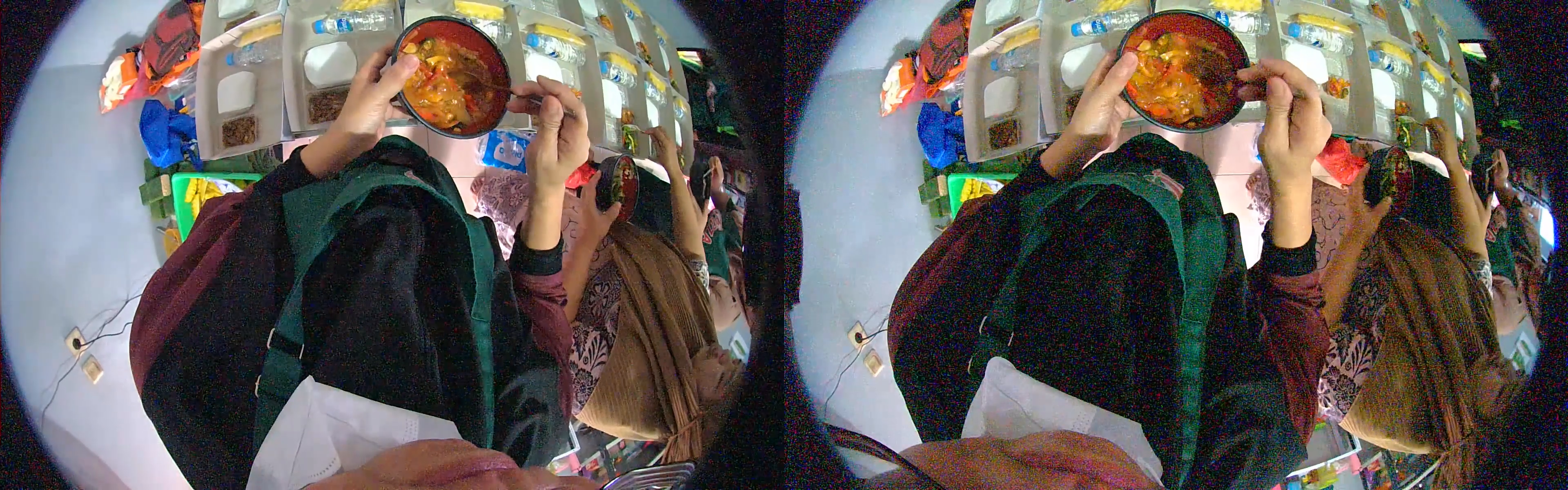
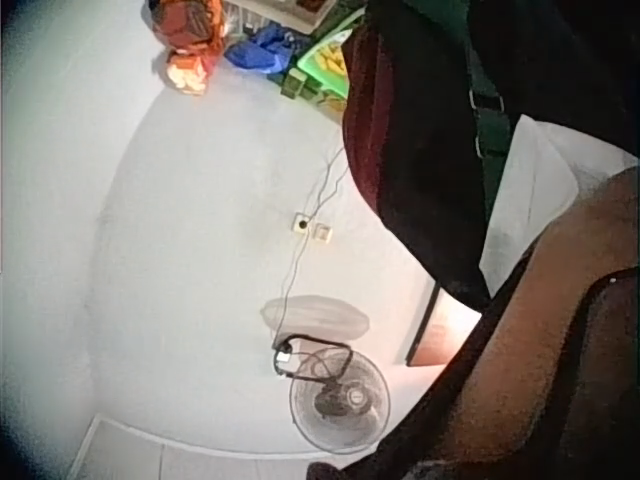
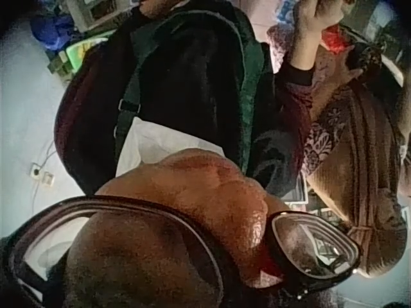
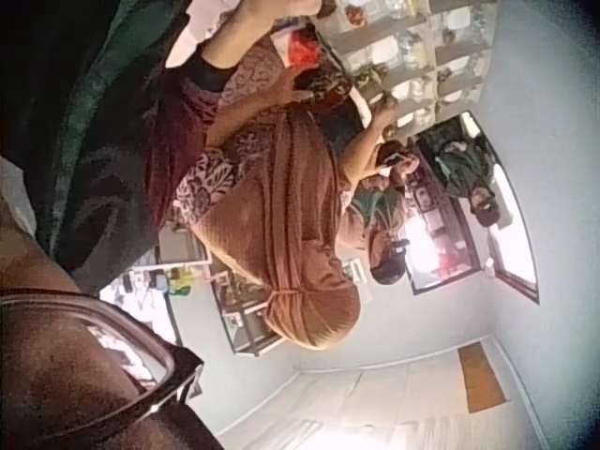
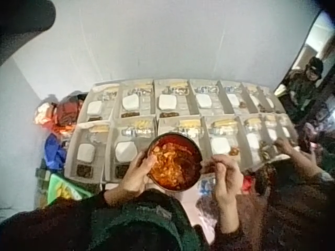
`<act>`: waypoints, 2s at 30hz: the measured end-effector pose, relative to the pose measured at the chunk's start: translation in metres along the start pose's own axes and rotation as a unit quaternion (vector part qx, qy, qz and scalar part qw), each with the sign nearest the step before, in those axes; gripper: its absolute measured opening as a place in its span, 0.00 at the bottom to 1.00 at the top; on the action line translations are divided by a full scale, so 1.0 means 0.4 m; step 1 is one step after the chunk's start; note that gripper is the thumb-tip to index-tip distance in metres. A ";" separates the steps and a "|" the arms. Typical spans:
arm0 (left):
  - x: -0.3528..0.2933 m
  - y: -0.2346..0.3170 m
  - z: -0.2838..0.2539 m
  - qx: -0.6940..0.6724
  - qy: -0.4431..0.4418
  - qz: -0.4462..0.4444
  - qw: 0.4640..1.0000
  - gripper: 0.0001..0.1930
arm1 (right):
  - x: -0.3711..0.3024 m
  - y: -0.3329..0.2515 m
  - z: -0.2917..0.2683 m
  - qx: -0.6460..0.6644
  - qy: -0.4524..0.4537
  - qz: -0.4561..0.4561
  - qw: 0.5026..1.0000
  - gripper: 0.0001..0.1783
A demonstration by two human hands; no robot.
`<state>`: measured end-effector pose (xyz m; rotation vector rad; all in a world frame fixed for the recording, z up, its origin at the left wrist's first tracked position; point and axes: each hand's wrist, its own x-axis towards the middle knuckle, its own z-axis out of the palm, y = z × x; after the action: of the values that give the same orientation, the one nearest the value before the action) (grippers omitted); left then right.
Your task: Serving food from a large pan into smaller bowls and portioning it into containers.
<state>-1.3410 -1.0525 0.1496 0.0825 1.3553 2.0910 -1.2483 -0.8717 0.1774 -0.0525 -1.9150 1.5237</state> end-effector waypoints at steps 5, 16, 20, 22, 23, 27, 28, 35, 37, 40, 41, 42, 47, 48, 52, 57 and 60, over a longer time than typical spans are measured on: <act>-0.007 -0.003 -0.005 0.019 0.005 -0.017 1.000 0.28 | -0.002 0.010 0.005 0.079 0.065 0.147 0.984 0.12; -0.008 -0.004 -0.010 0.008 -0.022 0.005 1.000 0.31 | -0.022 0.048 -0.038 0.155 0.138 0.247 0.946 0.15; -0.019 -0.001 -0.006 -0.006 -0.026 -0.004 1.000 0.29 | -0.022 0.043 -0.049 0.166 0.139 0.245 0.945 0.16; -0.023 0.002 -0.004 -0.009 -0.030 -0.004 1.000 0.28 | -0.018 0.032 -0.051 0.162 0.137 0.240 0.947 0.16; -0.023 0.004 -0.003 -0.012 -0.032 -0.003 0.999 0.28 | -0.014 0.024 -0.050 0.160 0.146 0.237 0.947 0.16; -0.034 0.010 0.001 0.000 -0.025 0.005 1.000 0.28 | 0.003 -0.012 -0.059 0.166 0.162 0.212 0.949 0.16; -0.032 0.007 -0.001 0.000 -0.026 0.006 1.000 0.28 | 0.006 -0.015 -0.062 0.166 0.162 0.211 0.950 0.16; -0.038 0.001 -0.006 -0.011 -0.028 0.003 1.000 0.29 | 0.022 -0.027 -0.071 0.147 0.196 0.176 0.953 0.17; -0.040 0.001 -0.006 -0.009 -0.026 0.009 1.000 0.29 | 0.023 -0.025 -0.073 0.155 0.198 0.167 0.953 0.17; -0.041 0.003 0.002 0.000 -0.013 -0.005 1.000 0.31 | 0.025 -0.027 -0.064 0.148 0.215 0.170 0.950 0.17; -0.036 0.000 0.005 0.000 -0.013 -0.006 1.000 0.31 | 0.025 -0.022 -0.064 0.147 0.216 0.170 0.950 0.17; -0.031 -0.002 0.007 0.000 -0.013 -0.007 1.000 0.32 | 0.024 -0.014 -0.064 0.154 0.216 0.168 0.950 0.17; 0.009 -0.028 0.003 -0.002 -0.021 -0.005 1.000 0.32 | 0.011 0.053 -0.078 0.181 0.220 0.178 0.942 0.17; 0.016 -0.029 0.006 -0.008 -0.021 -0.011 1.000 0.32 | 0.008 0.070 -0.080 0.180 0.223 0.178 0.941 0.17; 0.056 -0.046 0.008 -0.009 -0.037 -0.009 0.999 0.33 | -0.004 0.132 -0.089 0.194 0.237 0.197 0.931 0.15; 0.111 -0.091 -0.008 0.007 -0.008 0.005 1.000 0.34 | -0.001 0.162 -0.094 0.222 0.266 0.214 0.913 0.15; 0.130 -0.103 -0.015 0.001 0.004 0.001 1.000 0.34 | 0.007 0.172 -0.097 0.211 0.281 0.220 0.910 0.16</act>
<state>-1.3652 -1.0183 0.0976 0.0776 1.3634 2.0931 -1.2555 -0.8158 0.1219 -0.6925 -1.1320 1.9230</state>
